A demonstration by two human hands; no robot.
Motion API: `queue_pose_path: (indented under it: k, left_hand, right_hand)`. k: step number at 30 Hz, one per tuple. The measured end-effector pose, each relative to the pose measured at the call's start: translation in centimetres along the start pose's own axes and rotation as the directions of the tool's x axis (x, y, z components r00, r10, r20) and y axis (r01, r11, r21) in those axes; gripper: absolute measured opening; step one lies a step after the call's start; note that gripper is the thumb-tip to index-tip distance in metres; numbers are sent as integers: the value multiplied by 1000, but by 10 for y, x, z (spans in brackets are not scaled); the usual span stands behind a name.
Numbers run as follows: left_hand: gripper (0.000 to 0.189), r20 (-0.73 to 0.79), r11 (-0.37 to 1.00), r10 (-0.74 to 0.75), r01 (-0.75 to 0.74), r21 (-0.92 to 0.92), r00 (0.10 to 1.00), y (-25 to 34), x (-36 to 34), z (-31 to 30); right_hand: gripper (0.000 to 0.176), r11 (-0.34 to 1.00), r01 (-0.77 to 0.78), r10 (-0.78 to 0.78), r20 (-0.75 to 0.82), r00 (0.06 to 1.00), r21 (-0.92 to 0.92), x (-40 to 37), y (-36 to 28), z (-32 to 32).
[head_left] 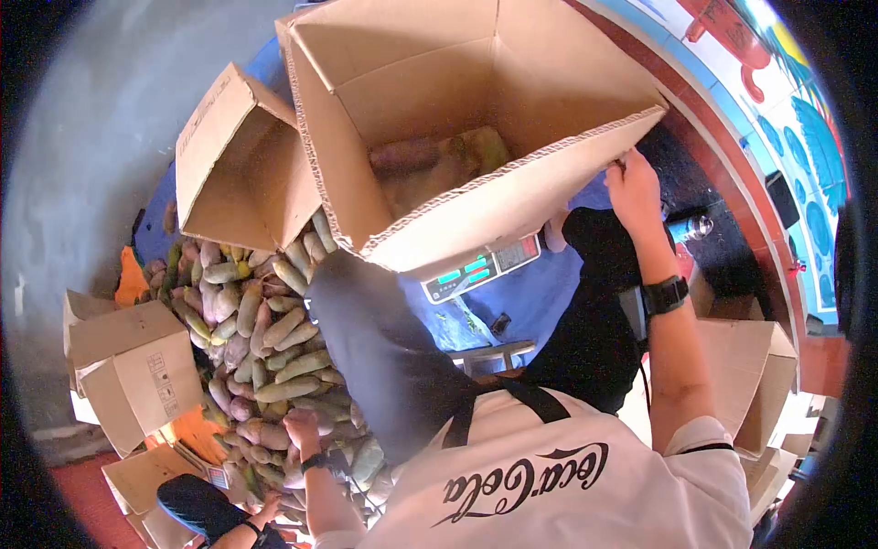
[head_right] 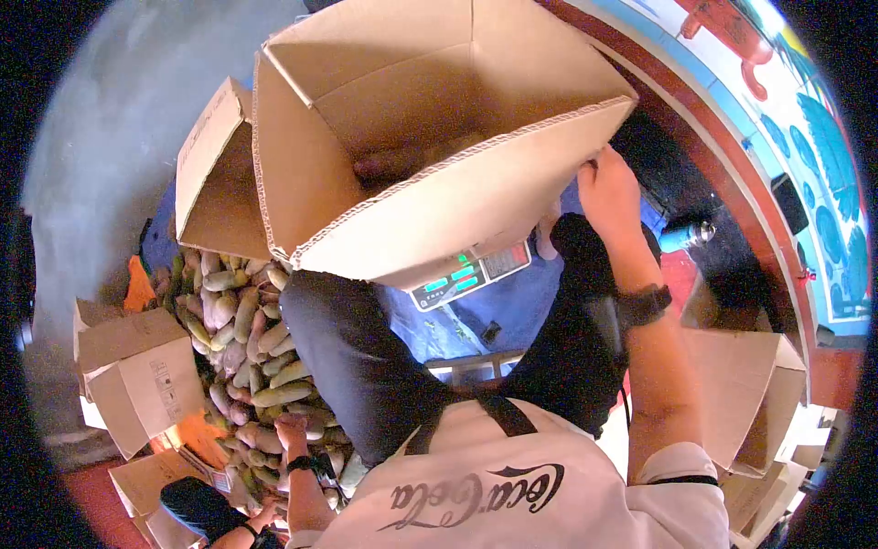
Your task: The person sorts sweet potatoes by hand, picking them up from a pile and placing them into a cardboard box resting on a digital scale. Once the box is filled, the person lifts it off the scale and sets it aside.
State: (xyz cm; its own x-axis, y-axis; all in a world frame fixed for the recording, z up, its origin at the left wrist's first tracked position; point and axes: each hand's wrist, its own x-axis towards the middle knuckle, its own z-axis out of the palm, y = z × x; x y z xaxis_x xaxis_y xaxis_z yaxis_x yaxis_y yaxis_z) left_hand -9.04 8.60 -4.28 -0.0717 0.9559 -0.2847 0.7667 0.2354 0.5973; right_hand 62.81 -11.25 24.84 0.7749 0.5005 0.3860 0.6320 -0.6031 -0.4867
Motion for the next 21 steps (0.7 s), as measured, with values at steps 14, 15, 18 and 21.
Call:
queue_pose_path:
  k: [14, 15, 18, 21]
  left_hand:
    - [68, -473, 851, 431, -520, -71, 768, 345, -66, -47]
    - [67, -485, 849, 446, -527, -38, 753, 371, -74, -59]
    - [67, -594, 713, 520, -695, -95, 614, 446, -103, -78]
    - [66, -651, 495, 553, -834, -245, 520, 504, -128, -73]
  right_hand:
    - [24, 999, 29, -29, 17, 999, 23, -4, 3, -5]
    - [24, 999, 32, -33, 17, 999, 32, -3, 3, -5]
    - [24, 998, 26, -27, 28, 999, 52, -4, 2, -7]
    - [23, 999, -8, 6, 40, 999, 45, -4, 2, -8]
